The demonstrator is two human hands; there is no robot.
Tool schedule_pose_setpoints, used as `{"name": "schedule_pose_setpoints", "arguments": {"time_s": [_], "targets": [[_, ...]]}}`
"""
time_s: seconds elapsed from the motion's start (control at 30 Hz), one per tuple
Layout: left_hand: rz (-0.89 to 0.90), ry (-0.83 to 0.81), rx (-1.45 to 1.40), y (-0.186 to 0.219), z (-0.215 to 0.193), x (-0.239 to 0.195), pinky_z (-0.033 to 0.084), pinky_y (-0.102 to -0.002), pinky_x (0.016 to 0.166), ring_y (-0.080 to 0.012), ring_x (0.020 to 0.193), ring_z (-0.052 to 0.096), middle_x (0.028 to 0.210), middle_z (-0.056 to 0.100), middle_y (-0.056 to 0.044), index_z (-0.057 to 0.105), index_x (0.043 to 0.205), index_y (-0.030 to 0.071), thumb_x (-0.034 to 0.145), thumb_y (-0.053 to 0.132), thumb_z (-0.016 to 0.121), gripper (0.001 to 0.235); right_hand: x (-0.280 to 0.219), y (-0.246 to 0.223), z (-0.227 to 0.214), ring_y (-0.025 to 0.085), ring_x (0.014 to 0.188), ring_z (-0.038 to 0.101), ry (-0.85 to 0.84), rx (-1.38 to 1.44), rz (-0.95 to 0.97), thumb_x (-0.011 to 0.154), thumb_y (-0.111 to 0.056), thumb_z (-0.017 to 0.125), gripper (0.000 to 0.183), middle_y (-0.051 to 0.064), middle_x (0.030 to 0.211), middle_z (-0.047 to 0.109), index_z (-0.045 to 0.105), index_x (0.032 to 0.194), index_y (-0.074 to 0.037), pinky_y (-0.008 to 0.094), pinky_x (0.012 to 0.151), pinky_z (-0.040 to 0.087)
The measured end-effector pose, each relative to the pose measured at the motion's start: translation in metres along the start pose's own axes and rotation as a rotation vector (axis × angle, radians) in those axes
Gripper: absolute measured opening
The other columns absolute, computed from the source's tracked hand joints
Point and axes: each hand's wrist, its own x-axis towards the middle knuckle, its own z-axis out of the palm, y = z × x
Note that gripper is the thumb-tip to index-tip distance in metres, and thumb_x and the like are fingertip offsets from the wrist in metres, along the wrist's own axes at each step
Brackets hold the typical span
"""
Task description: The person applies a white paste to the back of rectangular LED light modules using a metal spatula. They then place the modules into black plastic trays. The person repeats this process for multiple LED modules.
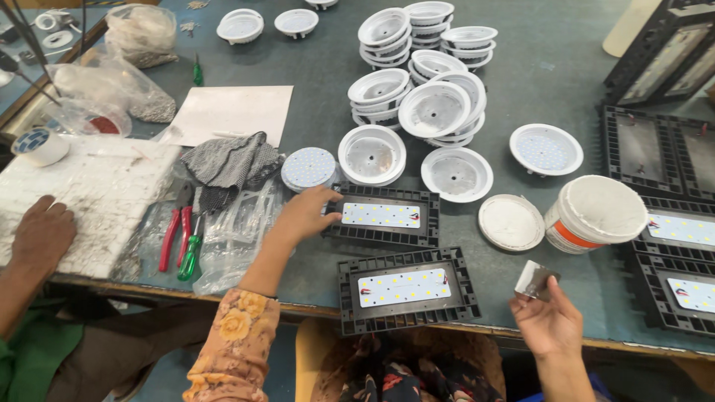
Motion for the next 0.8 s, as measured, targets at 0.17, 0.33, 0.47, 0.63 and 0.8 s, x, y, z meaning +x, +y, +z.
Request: {"name": "schedule_pose_setpoints", "arguments": {"time_s": [0.17,0.33,0.47,0.63,0.8], "targets": [[-0.086,-0.153,0.248,0.013,0.021,0.016,0.047,-0.048,0.097,-0.0273,0.121,0.057,0.118,0.063,-0.006,0.070,0.117,0.019,0.078,0.039,0.082,0.045,0.001,0.018,0.019,0.024,0.085,0.064,-0.007,-0.008,0.031,0.101,-0.021,0.065,0.013,0.008,0.105,0.073,0.065,0.109,-0.011,0.040,0.076,0.047],[-0.052,-0.288,0.331,0.018,0.016,0.036,0.047,-0.048,0.096,-0.0275,0.123,0.056,0.119,0.060,-0.007,0.068,0.114,0.016,0.073,0.047,0.085,0.054,-0.013,0.005,0.008,0.023,0.088,0.066,0.079,-0.050,-0.033,0.100,-0.019,0.065,0.013,0.007,0.107,0.072,0.066,0.110,-0.012,0.042,0.081,0.049],[0.003,-0.358,0.368,0.020,0.004,0.048,0.043,-0.051,0.097,-0.0272,0.121,0.055,0.116,0.060,-0.007,0.067,0.103,0.015,0.067,0.051,0.087,0.054,-0.021,-0.010,-0.011,0.024,0.089,0.065,0.086,-0.044,-0.068,0.103,-0.019,0.067,0.017,0.008,0.110,0.073,0.065,0.117,-0.010,0.039,0.076,0.046],[0.063,-0.381,0.391,0.025,-0.016,0.063,0.043,-0.050,0.097,-0.0229,0.115,0.060,0.109,0.064,-0.004,0.070,0.098,0.016,0.065,0.050,0.084,0.050,-0.026,-0.014,-0.020,0.025,0.087,0.064,0.121,-0.043,-0.076,0.103,-0.020,0.066,0.021,0.009,0.109,0.072,0.063,0.121,-0.009,0.038,0.076,0.046],[0.255,-0.192,0.209,0.023,-0.035,0.073,0.051,-0.043,0.086,-0.0251,0.097,0.068,0.098,0.072,-0.004,0.072,0.095,0.014,0.073,0.044,0.081,0.038,-0.021,-0.002,-0.012,0.026,0.087,0.066,0.134,-0.057,-0.044,0.101,-0.020,0.066,0.020,0.009,0.108,0.073,0.063,0.117,-0.010,0.039,0.075,0.048]]}}
